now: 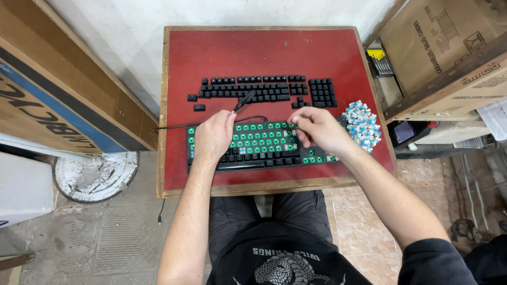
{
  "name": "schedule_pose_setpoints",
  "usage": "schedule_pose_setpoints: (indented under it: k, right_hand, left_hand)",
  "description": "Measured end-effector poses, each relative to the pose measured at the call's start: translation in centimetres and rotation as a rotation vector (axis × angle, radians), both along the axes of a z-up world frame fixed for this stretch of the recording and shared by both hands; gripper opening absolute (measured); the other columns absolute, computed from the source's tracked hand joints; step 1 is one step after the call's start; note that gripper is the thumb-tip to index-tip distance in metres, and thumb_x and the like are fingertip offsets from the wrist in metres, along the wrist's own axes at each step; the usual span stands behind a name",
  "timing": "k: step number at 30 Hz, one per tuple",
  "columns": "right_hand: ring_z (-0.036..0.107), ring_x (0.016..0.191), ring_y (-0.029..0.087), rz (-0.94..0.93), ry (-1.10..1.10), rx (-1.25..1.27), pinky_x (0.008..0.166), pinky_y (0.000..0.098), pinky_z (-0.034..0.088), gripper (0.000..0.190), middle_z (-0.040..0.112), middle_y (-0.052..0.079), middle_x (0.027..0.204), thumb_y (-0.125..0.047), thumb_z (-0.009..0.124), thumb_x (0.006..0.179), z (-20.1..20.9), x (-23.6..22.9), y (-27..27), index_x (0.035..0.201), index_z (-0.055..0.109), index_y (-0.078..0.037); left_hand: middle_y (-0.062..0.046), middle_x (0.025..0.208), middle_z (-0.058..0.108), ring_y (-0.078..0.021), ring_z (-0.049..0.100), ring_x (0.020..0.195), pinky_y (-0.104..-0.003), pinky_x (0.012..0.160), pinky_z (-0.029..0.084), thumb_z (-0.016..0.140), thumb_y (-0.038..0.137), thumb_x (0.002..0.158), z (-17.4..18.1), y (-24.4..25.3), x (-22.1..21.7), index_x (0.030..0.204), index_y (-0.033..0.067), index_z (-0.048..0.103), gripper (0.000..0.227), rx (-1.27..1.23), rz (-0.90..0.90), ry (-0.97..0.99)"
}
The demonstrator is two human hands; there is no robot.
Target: The person uses a keycap puller to remove black keycaps from a mechanical keyboard and places them on the table. They then pick up blue and white switches from a pile and insert them into the keyboard's switch sockets one by one.
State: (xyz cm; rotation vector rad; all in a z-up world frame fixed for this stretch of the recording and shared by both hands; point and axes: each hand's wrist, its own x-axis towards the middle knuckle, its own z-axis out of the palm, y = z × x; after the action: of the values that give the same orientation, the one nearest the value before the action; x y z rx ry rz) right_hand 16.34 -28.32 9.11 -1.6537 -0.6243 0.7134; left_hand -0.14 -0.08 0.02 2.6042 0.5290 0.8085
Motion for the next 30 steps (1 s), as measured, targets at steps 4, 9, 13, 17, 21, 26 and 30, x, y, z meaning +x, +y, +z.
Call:
schedule_pose_setpoints:
  k: [4, 9, 13, 17, 21, 26, 30]
  right_hand:
    - [0.074, 0.052, 0.017, 0.080, -0.179, -0.197, 0.040, 0.0236, 0.050, 0.013, 0.076, 0.014, 0.073, -0.009, 0.067, 0.111, 2.2, -1.4, 3.1, 0.114, 0.078, -0.002]
    - [0.080, 0.071, 0.019, 0.350, -0.335, -0.380, 0.059, 0.0283, 0.065, 0.014, 0.081, 0.014, 0.087, -0.009, 0.077, 0.101, 3.9, -2.3, 5.8, 0.112, 0.078, 0.000]
    - [0.080, 0.071, 0.021, 0.504, -0.558, -0.493, 0.062, 0.0322, 0.066, 0.012, 0.083, 0.010, 0.084, -0.013, 0.074, 0.106, 5.2, -3.6, 7.8, 0.108, 0.083, -0.005]
    - [0.083, 0.098, 0.041, 0.680, -0.892, -0.501, 0.080, 0.0460, 0.069, 0.021, 0.080, 0.018, 0.105, -0.025, 0.075, 0.108, 5.2, -4.3, 9.1, 0.104, 0.081, -0.005]
    - [0.081, 0.108, 0.041, 0.819, -0.994, -0.575, 0.088, 0.0498, 0.069, 0.024, 0.076, 0.015, 0.114, -0.031, 0.073, 0.108, 4.2, -4.9, 10.0, 0.108, 0.077, -0.007]
    - [0.081, 0.105, 0.034, 0.887, -1.243, -0.617, 0.086, 0.0449, 0.069, 0.023, 0.073, 0.008, 0.112, -0.036, 0.073, 0.108, 1.6, -5.1, 10.5, 0.108, 0.075, -0.013]
    - [0.079, 0.106, 0.032, 0.904, -1.386, -0.620, 0.083, 0.0437, 0.070, 0.021, 0.069, 0.007, 0.112, -0.035, 0.072, 0.108, 1.0, -5.6, 10.8, 0.110, 0.075, -0.014]
  left_hand:
    - [-0.003, 0.089, 0.077, -0.0298, 0.082, 0.086, -0.048, 0.075, 0.068, 0.055, 0.051, 0.120, 0.0, -0.1, 0.0, 0.111, 0.0281, 0.074, 0.031, 0.004, -0.011, -0.018]
    - [-0.005, 0.090, 0.076, -0.0314, 0.082, 0.087, -0.048, 0.075, 0.067, 0.054, 0.049, 0.120, 0.3, 0.1, -0.1, 0.113, 0.0266, 0.072, 0.030, 0.001, -0.041, -0.022]
    - [-0.006, 0.091, 0.077, -0.0327, 0.082, 0.087, -0.050, 0.075, 0.067, 0.053, 0.049, 0.120, 0.7, 0.0, -0.2, 0.114, 0.0246, 0.072, 0.032, -0.025, -0.040, -0.021]
    - [-0.008, 0.091, 0.077, -0.0339, 0.082, 0.087, -0.051, 0.075, 0.067, 0.052, 0.049, 0.120, 1.2, -0.2, -0.5, 0.113, 0.0234, 0.071, 0.033, -0.040, -0.056, -0.022]
    - [-0.007, 0.089, 0.076, -0.0331, 0.082, 0.086, -0.050, 0.074, 0.067, 0.052, 0.049, 0.120, 1.5, -0.2, -0.5, 0.111, 0.0227, 0.070, 0.033, -0.035, -0.062, -0.041]
    - [-0.007, 0.088, 0.075, -0.0329, 0.082, 0.086, -0.051, 0.073, 0.067, 0.051, 0.051, 0.120, 1.4, -0.1, -0.5, 0.108, 0.0228, 0.068, 0.035, -0.028, -0.063, -0.047]
    - [-0.007, 0.088, 0.075, -0.0329, 0.082, 0.086, -0.051, 0.074, 0.067, 0.050, 0.051, 0.121, 1.5, -0.1, -0.4, 0.107, 0.0221, 0.067, 0.037, -0.045, -0.070, -0.050]
